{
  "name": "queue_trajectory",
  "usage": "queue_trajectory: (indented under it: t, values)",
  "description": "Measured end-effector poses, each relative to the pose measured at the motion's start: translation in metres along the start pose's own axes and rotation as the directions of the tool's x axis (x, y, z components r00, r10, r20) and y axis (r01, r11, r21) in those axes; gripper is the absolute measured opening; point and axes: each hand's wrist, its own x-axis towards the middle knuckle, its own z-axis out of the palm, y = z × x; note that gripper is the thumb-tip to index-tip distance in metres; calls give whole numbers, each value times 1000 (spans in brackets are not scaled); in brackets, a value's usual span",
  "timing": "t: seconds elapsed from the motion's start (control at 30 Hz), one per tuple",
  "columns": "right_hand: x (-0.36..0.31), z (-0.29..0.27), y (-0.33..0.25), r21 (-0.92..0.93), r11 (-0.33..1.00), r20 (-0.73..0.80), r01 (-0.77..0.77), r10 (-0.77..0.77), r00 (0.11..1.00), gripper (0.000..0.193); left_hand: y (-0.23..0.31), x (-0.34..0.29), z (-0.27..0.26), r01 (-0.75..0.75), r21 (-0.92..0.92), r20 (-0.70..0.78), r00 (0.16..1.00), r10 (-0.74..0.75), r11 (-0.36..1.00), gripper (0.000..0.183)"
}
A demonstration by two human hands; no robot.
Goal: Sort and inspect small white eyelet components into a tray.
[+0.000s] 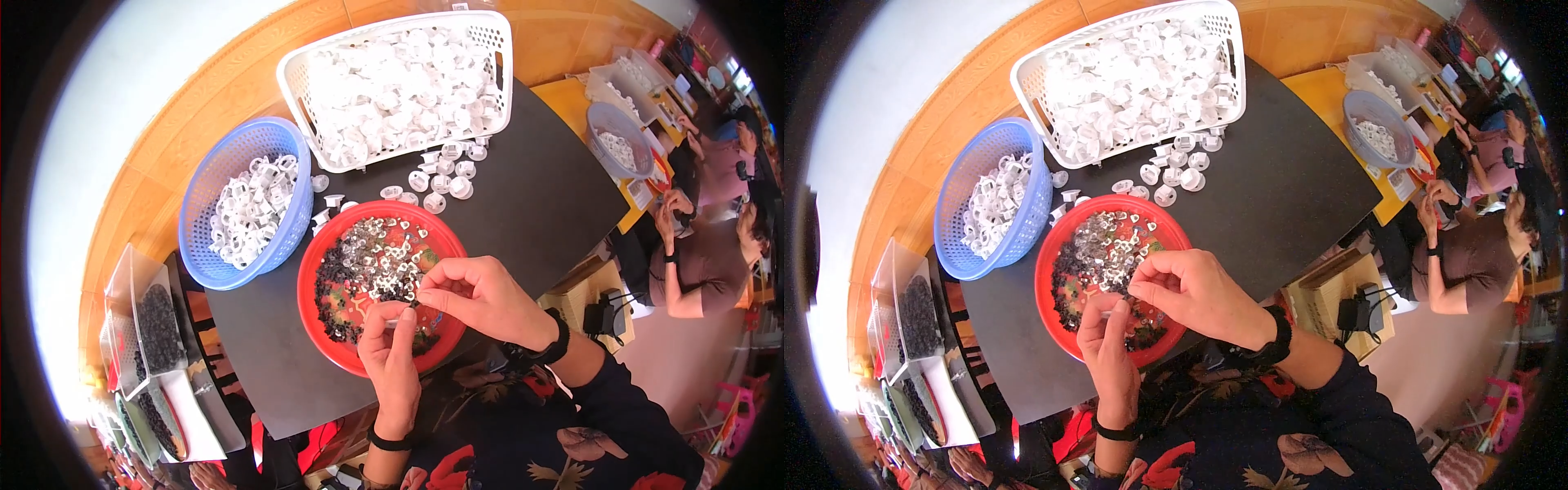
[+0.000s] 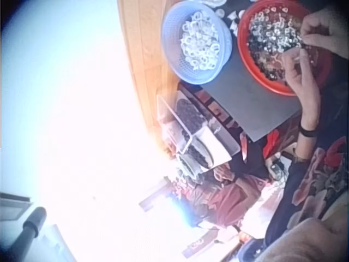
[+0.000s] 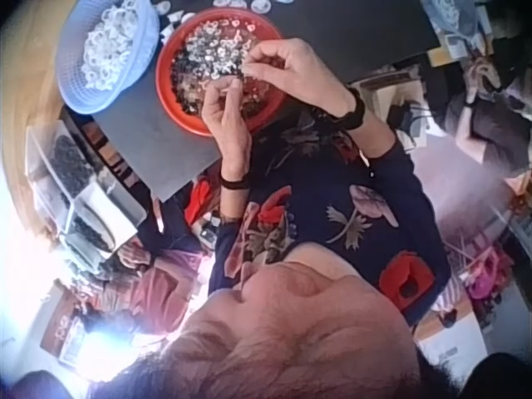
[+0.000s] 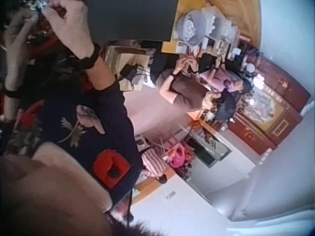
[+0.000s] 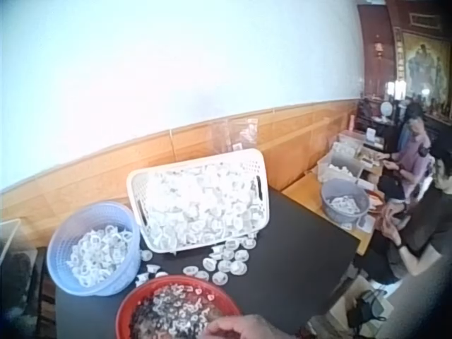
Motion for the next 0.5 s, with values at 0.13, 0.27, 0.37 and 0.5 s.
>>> queue_trajectory:
  t: [0.13,0.27,0.37,0.5]
  values:
    - [-11,4,-6,-42,994,-39,96,-98,994,13,-1,-3,-6,49,-94,47,998,-45,994,5]
    - [-33,14,-21,212,938,224,273,-319,921,11,-5,-2,-9,162,-297,50,987,-154,941,5]
    - [-58,48,-50,693,721,565,1,-544,620,23,-8,2,-4,137,-265,36,991,-132,955,5]
    - [-74,36,-51,757,651,485,53,-615,622,28,0,1,-3,68,-239,69,996,-53,969,8]
